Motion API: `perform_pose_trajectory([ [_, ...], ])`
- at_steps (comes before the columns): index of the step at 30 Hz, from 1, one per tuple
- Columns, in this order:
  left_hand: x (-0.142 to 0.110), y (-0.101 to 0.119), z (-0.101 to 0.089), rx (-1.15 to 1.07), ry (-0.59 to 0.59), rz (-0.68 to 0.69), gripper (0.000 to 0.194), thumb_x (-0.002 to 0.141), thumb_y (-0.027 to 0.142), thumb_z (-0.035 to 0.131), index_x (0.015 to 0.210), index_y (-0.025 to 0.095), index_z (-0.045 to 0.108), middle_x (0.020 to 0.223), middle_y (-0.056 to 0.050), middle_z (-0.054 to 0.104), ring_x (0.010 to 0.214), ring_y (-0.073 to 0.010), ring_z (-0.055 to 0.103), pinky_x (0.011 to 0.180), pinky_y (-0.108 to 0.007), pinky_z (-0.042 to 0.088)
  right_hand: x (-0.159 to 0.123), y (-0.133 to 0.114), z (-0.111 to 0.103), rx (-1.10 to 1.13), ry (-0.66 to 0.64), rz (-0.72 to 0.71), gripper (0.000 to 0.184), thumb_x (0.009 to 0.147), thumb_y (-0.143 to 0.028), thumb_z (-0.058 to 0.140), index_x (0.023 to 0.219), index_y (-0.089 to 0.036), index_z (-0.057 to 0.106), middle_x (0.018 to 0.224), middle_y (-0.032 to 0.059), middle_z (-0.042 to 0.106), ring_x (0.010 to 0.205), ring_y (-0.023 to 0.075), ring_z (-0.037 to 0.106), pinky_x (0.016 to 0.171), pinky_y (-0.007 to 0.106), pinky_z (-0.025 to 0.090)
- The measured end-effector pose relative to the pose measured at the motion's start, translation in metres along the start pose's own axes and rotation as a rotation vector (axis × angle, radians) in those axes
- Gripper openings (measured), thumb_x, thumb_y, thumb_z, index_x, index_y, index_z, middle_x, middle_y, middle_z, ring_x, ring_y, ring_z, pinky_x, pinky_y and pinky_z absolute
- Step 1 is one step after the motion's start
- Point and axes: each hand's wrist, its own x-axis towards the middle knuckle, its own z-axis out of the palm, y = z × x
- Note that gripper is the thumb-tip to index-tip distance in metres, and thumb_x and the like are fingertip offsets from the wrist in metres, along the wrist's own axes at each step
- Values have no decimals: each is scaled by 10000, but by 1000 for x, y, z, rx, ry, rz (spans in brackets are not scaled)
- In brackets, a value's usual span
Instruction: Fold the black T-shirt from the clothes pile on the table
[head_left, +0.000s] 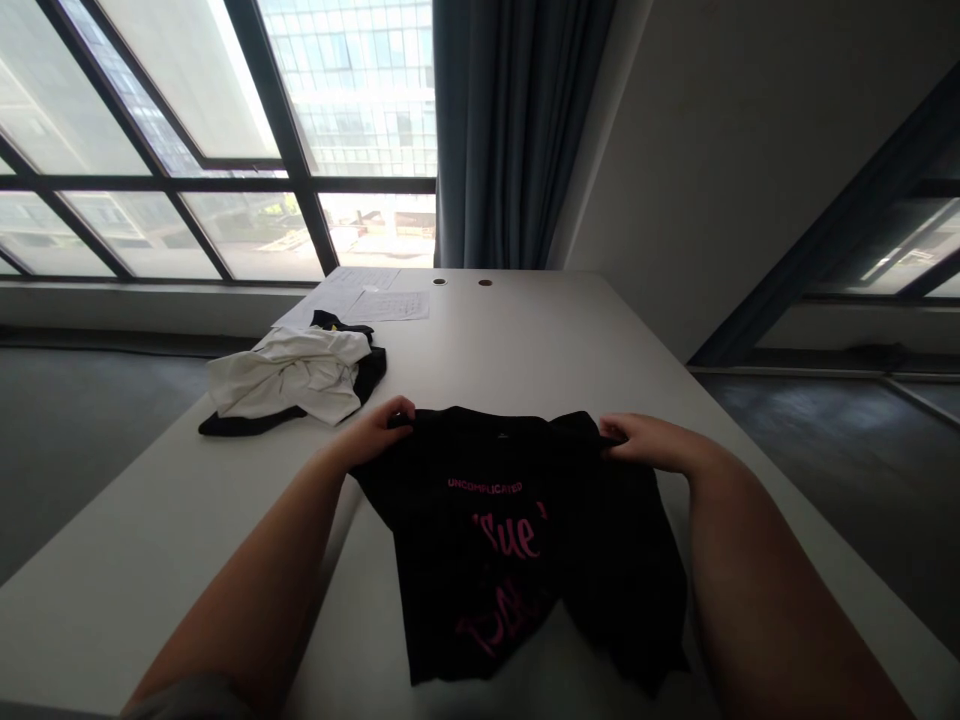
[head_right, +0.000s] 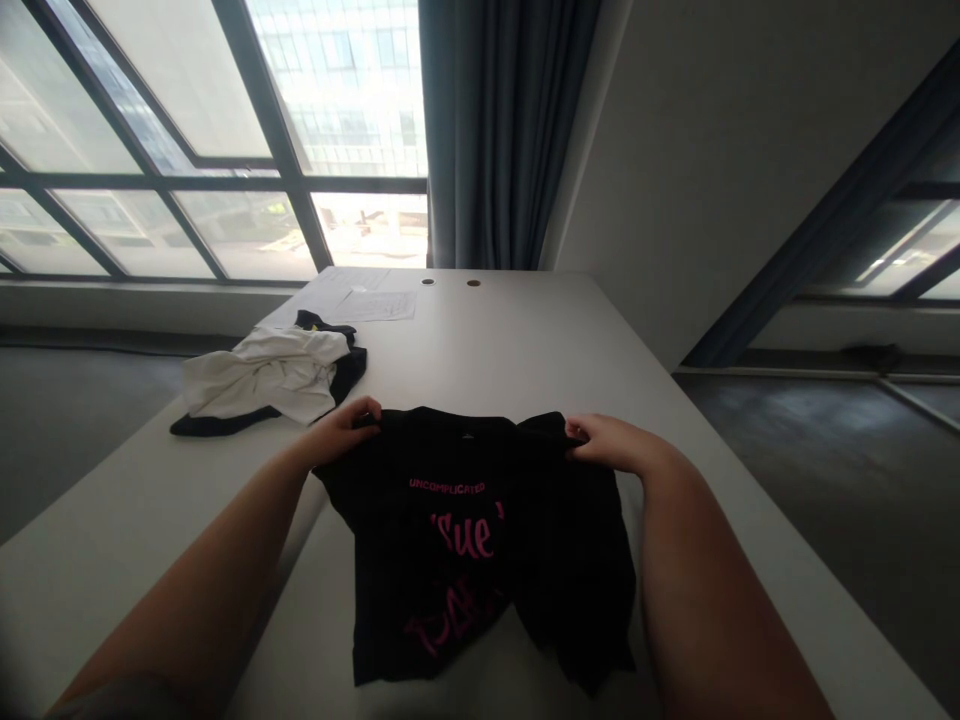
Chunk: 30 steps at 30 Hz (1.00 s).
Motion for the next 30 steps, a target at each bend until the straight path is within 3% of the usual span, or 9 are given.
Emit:
perform_pose_trajectory([
  [2,0,-2,-6,157,-133,18,76,819,205,573,891,216,597,885,13,598,810,-161,545,764,-273,480,1,13,1,-13,-62,48,272,663,-347,699,733,-235,461,675,-37,517,648,155,482,595,269,335],
  [5,0,-5,-10,325,-246,40,172,762,129,492,798,205,642,994,-15,632,815,-163,574,795,-287,495,6,28,5,-18,-71,61,253,668,-313,682,718,-231,448,663,-41,501,648,147,473,589,260,330],
  [8,2,-6,-3,495,-88,4,321,800,109,450,918,220,728,1105,-52,648,879,-189,624,857,-322,522,16,33,7,-28,21,187,171,740,-314,663,793,-222,528,670,-26,556,633,155,525,587,260,362],
  [11,4,-4,12,748,108,19,406,874,100,431,1108,208,744,1265,-107,649,1123,-258,624,1036,-394,484,21,30,8,-176,260,334,115,831,-291,618,916,-213,616,768,28,645,699,192,605,621,283,411],
  [16,2,11,38,1049,258,-31,489,988,272,495,1447,126,574,1658,-192,365,1525,-373,323,1180,-553,348,19,9,14,-447,688,439,434,953,-404,547,1339,-216,614,1254,189,637,1058,338,654,794,401,511],
  [19,-1,23,60,1017,194,-59,543,1047,428,435,1505,154,533,1687,-173,318,1561,-351,280,1224,-534,297,23,-13,35,-509,606,330,605,964,-457,537,1504,-186,514,1449,234,533,1257,399,573,965,485,500],
  [24,-5,28,100,849,-94,-95,590,1039,623,390,1589,410,414,1691,-59,343,1552,-398,291,1208,-629,281,39,-58,89,-386,116,204,701,1007,-625,396,1622,-289,380,1662,155,356,1489,414,374,1172,592,328],
  [27,-3,22,110,876,-110,-110,649,984,695,470,1580,447,414,1722,-52,262,1571,-440,203,1220,-686,188,43,-70,109,-398,89,270,765,1004,-681,365,1669,-325,240,1742,140,151,1562,464,181,1185,695,208],
  [30,-1,15,110,884,-93,-100,688,981,697,472,1601,408,392,1724,-60,252,1576,-418,204,1239,-655,181,45,-67,113,-400,98,251,764,1008,-684,359,1673,-334,218,1750,141,102,1577,451,130,1190,704,178],
])
